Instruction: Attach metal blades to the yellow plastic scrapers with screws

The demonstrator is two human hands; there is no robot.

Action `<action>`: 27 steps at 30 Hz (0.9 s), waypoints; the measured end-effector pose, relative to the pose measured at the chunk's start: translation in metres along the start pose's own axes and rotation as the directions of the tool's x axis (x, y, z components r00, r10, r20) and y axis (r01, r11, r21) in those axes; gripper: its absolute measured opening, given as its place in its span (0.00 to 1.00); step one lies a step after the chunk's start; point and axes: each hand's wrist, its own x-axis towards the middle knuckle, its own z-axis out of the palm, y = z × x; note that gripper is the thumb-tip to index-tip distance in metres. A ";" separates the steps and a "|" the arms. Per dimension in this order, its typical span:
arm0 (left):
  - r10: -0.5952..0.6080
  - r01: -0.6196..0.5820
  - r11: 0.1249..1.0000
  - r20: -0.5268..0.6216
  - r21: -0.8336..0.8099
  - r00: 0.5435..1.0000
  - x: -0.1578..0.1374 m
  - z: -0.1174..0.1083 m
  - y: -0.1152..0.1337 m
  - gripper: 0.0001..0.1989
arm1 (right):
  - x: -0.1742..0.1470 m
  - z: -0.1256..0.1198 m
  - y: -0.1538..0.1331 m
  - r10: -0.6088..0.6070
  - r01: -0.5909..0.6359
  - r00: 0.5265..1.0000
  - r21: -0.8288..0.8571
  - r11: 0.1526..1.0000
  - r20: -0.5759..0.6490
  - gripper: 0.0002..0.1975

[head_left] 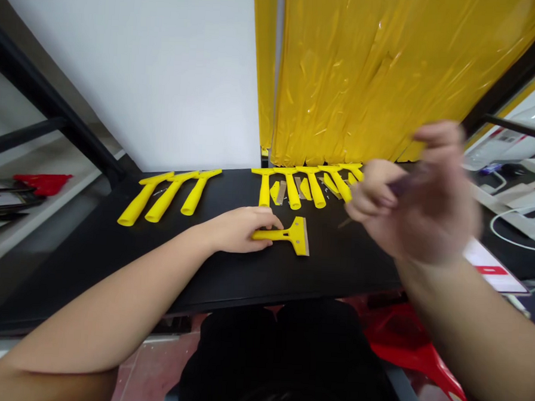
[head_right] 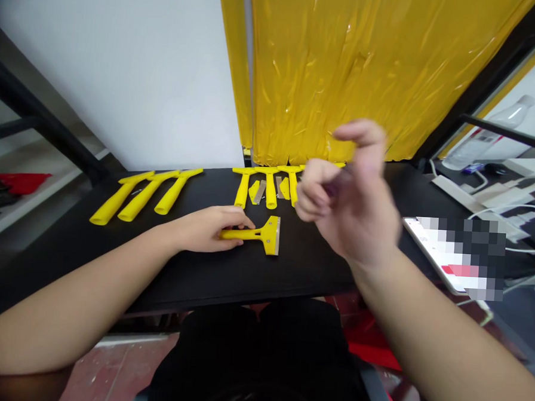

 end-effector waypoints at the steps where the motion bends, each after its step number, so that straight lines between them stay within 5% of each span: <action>1: 0.014 -0.014 1.000 0.002 -0.003 1.000 0.000 0.000 0.000 0.18 | 0.008 0.006 0.007 -0.061 0.058 0.998 0.122 0.991 0.026 0.23; 6: 0.025 -0.025 1.000 0.017 -0.002 1.000 -0.001 0.001 -0.002 0.18 | 0.058 0.017 0.064 0.078 -0.126 0.970 0.203 0.971 0.230 0.26; 10: 0.001 -0.001 1.000 0.007 0.023 1.000 -0.003 0.002 -0.001 0.18 | 0.064 0.009 0.091 0.078 -0.137 0.975 0.290 0.947 0.207 0.25; 17: 0.010 -0.010 1.000 -0.012 -0.007 1.000 -0.006 -0.006 0.013 0.15 | 0.058 -0.020 0.077 0.064 -0.111 0.990 0.411 0.905 0.125 0.19; 21: -0.097 0.098 0.993 0.017 -0.061 0.995 -0.007 -0.006 0.022 0.18 | 0.064 -0.036 0.062 0.061 -0.081 0.996 0.450 0.889 0.057 0.14; 27: -0.083 0.083 0.996 0.000 0.024 0.997 -0.005 0.004 0.018 0.15 | 0.060 -0.032 0.061 0.025 -0.055 0.997 0.406 0.912 0.079 0.12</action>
